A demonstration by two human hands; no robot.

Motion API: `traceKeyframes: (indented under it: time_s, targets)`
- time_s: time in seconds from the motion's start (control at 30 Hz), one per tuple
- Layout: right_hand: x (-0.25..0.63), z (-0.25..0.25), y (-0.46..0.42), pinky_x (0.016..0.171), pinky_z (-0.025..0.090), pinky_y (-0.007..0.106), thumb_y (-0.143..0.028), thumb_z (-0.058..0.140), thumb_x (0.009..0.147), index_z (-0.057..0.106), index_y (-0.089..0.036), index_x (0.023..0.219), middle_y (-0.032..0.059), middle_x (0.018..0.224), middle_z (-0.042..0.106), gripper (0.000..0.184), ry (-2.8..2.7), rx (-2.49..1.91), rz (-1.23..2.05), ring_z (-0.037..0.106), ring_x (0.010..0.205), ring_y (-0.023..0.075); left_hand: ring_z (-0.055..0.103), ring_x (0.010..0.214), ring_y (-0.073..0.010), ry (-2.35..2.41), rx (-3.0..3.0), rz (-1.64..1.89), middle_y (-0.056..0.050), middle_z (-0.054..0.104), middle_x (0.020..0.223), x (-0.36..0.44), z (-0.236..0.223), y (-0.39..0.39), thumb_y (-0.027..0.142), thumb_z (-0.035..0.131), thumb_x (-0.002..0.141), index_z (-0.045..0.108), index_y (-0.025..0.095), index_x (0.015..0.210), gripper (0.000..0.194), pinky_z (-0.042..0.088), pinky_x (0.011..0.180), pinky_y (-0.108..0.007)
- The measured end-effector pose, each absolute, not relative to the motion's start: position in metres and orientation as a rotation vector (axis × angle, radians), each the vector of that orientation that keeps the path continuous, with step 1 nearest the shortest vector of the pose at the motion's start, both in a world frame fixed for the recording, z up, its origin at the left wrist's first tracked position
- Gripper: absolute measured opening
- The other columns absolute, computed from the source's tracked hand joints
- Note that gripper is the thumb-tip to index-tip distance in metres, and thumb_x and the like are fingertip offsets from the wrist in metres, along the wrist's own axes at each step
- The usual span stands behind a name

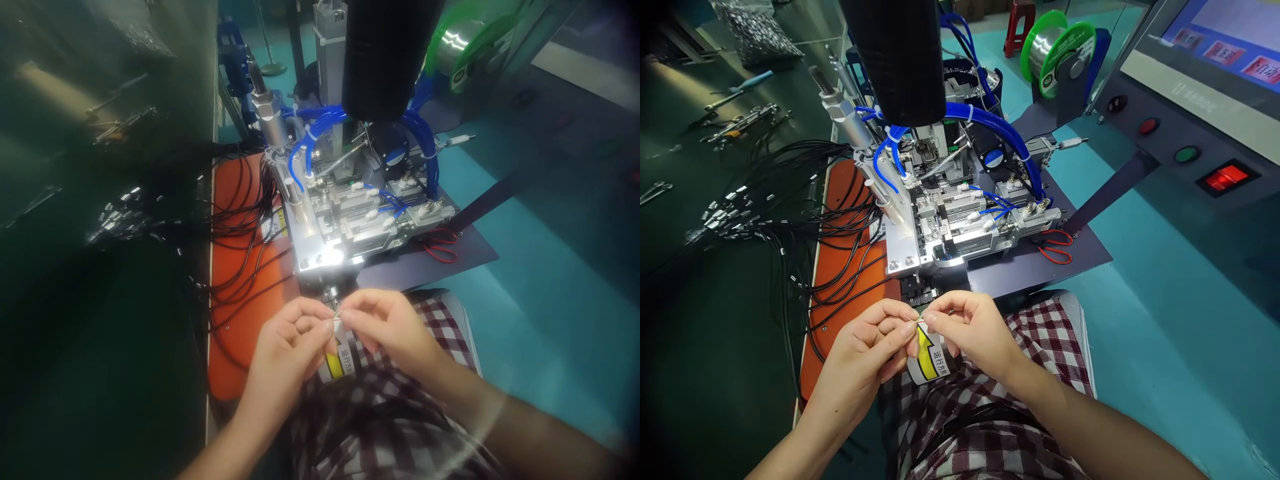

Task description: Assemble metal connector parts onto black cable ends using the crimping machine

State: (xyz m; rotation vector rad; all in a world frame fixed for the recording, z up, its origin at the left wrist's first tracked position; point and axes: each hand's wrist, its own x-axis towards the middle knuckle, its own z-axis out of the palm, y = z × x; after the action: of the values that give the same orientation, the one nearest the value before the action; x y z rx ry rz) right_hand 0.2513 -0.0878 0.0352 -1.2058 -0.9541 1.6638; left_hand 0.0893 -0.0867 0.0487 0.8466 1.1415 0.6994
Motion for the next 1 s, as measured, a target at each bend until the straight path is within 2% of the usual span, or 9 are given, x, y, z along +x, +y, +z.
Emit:
traceKeyframes:
  time_s: [0.1, 0.27, 0.37, 0.63, 1.0]
  targets:
    - [0.253, 0.032, -0.087, 0.035, 0.028, 0.016, -0.024, 0.068, 0.074, 0.068, -0.016, 0.072, -0.0091, 0.042, 0.044, 0.008, -0.897, -1.16, 1.742, 0.036, 0.036, 0.0045, 0.029, 0.041, -0.0022, 1.079, 0.855, 0.703, 0.002, 0.057, 0.057, 0.088, 0.049, -0.087, 0.032, 0.064, 0.084, 0.056, 0.016, 0.092, 0.019, 0.019, 0.041, -0.016]
    - [0.258, 0.033, -0.085, 0.036, 0.031, 0.016, -0.023, 0.074, 0.069, 0.067, -0.014, 0.073, -0.0059, 0.051, 0.055, 0.012, -0.905, -1.182, 1.808, 0.041, 0.037, 0.0038, 0.029, 0.043, -0.0027, 1.011, 0.894, 0.688, 0.003, 0.058, 0.062, 0.086, 0.047, -0.087, 0.03, 0.059, 0.088, 0.05, 0.019, 0.101, 0.019, 0.019, 0.042, -0.016]
    - [0.26, 0.037, -0.085, 0.036, 0.032, 0.016, -0.024, 0.077, 0.067, 0.067, -0.014, 0.076, -0.0059, 0.05, 0.055, 0.016, -0.921, -1.188, 1.837, 0.043, 0.037, 0.0045, 0.031, 0.045, -0.003, 1.006, 0.933, 0.672, 0.003, 0.059, 0.063, 0.086, 0.047, -0.087, 0.031, 0.057, 0.09, 0.049, 0.02, 0.103, 0.019, 0.021, 0.043, -0.015]
    - [0.259, 0.041, -0.094, 0.037, 0.035, 0.016, -0.019, 0.072, 0.071, 0.066, -0.015, 0.072, -0.0047, 0.052, 0.056, 0.007, -1.015, -1.249, 1.574, 0.045, 0.039, 0.0046, 0.036, 0.046, -0.0028, 1.05, 1.015, 0.638, 0.005, 0.059, 0.063, 0.087, 0.049, -0.091, 0.032, 0.057, 0.09, 0.05, 0.022, 0.105, 0.02, 0.027, 0.046, -0.015]
    - [0.265, 0.025, -0.091, 0.033, 0.026, 0.014, -0.022, 0.069, 0.076, 0.063, -0.013, 0.075, -0.0019, 0.06, 0.066, 0.011, -0.766, -0.941, 2.051, 0.042, 0.033, 0.0012, 0.042, 0.045, -0.0031, 0.904, 0.983, 0.64, 0.005, 0.062, 0.064, 0.085, 0.048, -0.088, 0.032, 0.059, 0.09, 0.049, 0.022, 0.105, 0.021, 0.03, 0.047, -0.016]
